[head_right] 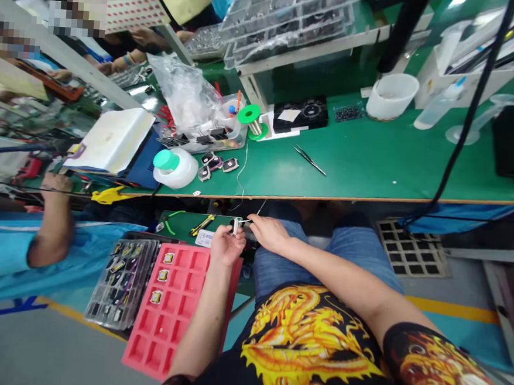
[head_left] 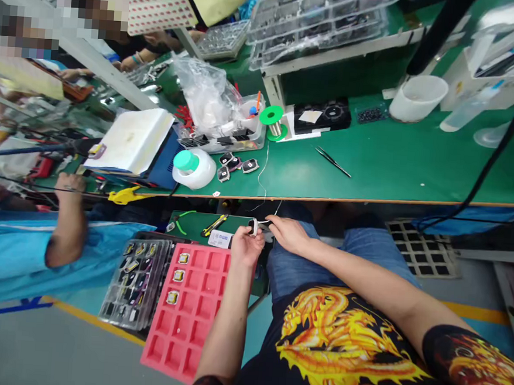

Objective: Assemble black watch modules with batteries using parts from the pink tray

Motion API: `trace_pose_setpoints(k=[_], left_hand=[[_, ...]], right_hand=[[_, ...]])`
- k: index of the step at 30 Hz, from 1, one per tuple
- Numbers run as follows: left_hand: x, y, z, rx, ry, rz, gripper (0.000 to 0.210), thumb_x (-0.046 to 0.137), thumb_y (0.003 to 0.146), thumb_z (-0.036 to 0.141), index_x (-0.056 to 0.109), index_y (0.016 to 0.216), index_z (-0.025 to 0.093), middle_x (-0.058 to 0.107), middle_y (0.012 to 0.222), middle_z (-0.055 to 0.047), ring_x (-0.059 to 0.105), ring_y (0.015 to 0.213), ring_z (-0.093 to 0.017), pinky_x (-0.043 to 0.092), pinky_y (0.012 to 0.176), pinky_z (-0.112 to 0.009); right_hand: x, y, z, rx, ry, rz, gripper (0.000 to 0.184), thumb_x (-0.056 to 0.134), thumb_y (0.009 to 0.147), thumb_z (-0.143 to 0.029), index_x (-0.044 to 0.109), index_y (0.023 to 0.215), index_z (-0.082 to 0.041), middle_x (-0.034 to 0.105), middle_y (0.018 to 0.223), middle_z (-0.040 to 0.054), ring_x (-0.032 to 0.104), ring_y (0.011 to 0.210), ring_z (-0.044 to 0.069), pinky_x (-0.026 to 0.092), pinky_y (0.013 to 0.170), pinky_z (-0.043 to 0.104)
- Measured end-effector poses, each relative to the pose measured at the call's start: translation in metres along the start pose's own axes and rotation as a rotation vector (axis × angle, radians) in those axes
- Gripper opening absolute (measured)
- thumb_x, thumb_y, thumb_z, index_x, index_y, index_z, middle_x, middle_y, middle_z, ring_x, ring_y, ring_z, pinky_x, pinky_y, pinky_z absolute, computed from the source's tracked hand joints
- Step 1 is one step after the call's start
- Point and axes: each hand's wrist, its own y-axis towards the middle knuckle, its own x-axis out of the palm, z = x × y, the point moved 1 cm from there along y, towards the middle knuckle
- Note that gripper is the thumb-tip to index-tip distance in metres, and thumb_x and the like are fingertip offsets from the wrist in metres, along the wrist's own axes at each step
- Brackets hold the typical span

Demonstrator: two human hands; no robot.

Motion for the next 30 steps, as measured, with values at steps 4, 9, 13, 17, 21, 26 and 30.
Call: trace_pose_setpoints(k=[4, 9, 13, 17, 21, 26, 30], left_hand=[[0.004, -0.001, -0.005, -0.034, -0.012, -0.017, 0.008, 0.066, 0.074, 0.020, 0.063, 0.079, 0.015, 0.063, 0.069, -0.005, 0.052, 0.055, -0.010, 0.043, 0.050, -0.020], [0.004, -0.004, -0.008, -0.044, -0.007, -0.045, 0.009, 0.067, 0.073, 0.020, 0.062, 0.079, 0.016, 0.060, 0.071, -0.004, 0.050, 0.057, -0.010, 0.041, 0.050, -0.019], [0.003, -0.005, -0.010, -0.020, -0.013, -0.082, 0.012, 0.068, 0.072, 0.021, 0.060, 0.079, 0.016, 0.056, 0.072, -0.001, 0.047, 0.057, -0.007, 0.040, 0.051, -0.017], [0.004, -0.006, -0.009, 0.003, -0.001, -0.097, 0.014, 0.069, 0.070, 0.022, 0.059, 0.077, 0.015, 0.054, 0.072, 0.000, 0.045, 0.056, -0.005, 0.039, 0.051, -0.015], [0.003, -0.004, -0.004, 0.062, 0.039, -0.061, 0.014, 0.068, 0.069, 0.024, 0.060, 0.077, 0.015, 0.058, 0.070, -0.001, 0.047, 0.055, -0.006, 0.038, 0.051, -0.016], [-0.005, 0.000, 0.005, 0.224, 0.143, 0.058, 0.012, 0.070, 0.071, 0.025, 0.062, 0.077, 0.018, 0.069, 0.070, -0.004, 0.059, 0.057, -0.011, 0.044, 0.053, -0.020], [-0.009, 0.000, 0.010, 0.338, 0.225, 0.119, 0.014, 0.072, 0.072, 0.027, 0.063, 0.079, 0.018, 0.073, 0.072, -0.005, 0.065, 0.059, -0.013, 0.045, 0.055, -0.021]], right_hand=[[-0.001, 0.000, 0.004, 0.043, 0.022, 0.007, 0.026, 0.047, 0.115, -0.033, 0.071, 0.122, -0.023, 0.080, 0.107, 0.0075, 0.074, 0.096, 0.023, 0.047, 0.081, 0.030], [-0.001, -0.004, 0.009, 0.081, 0.117, 0.032, 0.022, 0.052, 0.113, -0.032, 0.073, 0.111, -0.024, 0.079, 0.101, 0.0058, 0.071, 0.089, 0.021, 0.043, 0.077, 0.029], [0.001, -0.010, 0.021, 0.129, 0.247, 0.088, 0.018, 0.060, 0.106, -0.030, 0.076, 0.102, -0.024, 0.079, 0.096, 0.0047, 0.069, 0.087, 0.021, 0.042, 0.077, 0.029], [0.003, -0.007, 0.039, 0.293, 0.446, 0.210, 0.018, 0.063, 0.099, -0.029, 0.074, 0.088, -0.020, 0.072, 0.078, 0.0020, 0.064, 0.073, 0.017, 0.041, 0.067, 0.026], [-0.009, 0.004, 0.059, 0.541, 0.691, 0.399, 0.025, 0.060, 0.097, -0.038, 0.072, 0.094, -0.016, 0.062, 0.062, -0.0017, 0.053, 0.052, 0.013, 0.038, 0.050, 0.023], [-0.042, 0.005, 0.068, 0.626, 0.912, 0.586, 0.032, 0.073, 0.086, -0.047, 0.064, 0.078, -0.018, 0.062, 0.063, 0.0015, 0.050, 0.050, 0.010, 0.037, 0.044, 0.021], [-0.059, -0.003, 0.062, 0.572, 1.015, 0.637, 0.036, 0.083, 0.075, -0.045, 0.061, 0.068, -0.018, 0.061, 0.062, 0.0030, 0.050, 0.052, 0.010, 0.040, 0.045, 0.022]])
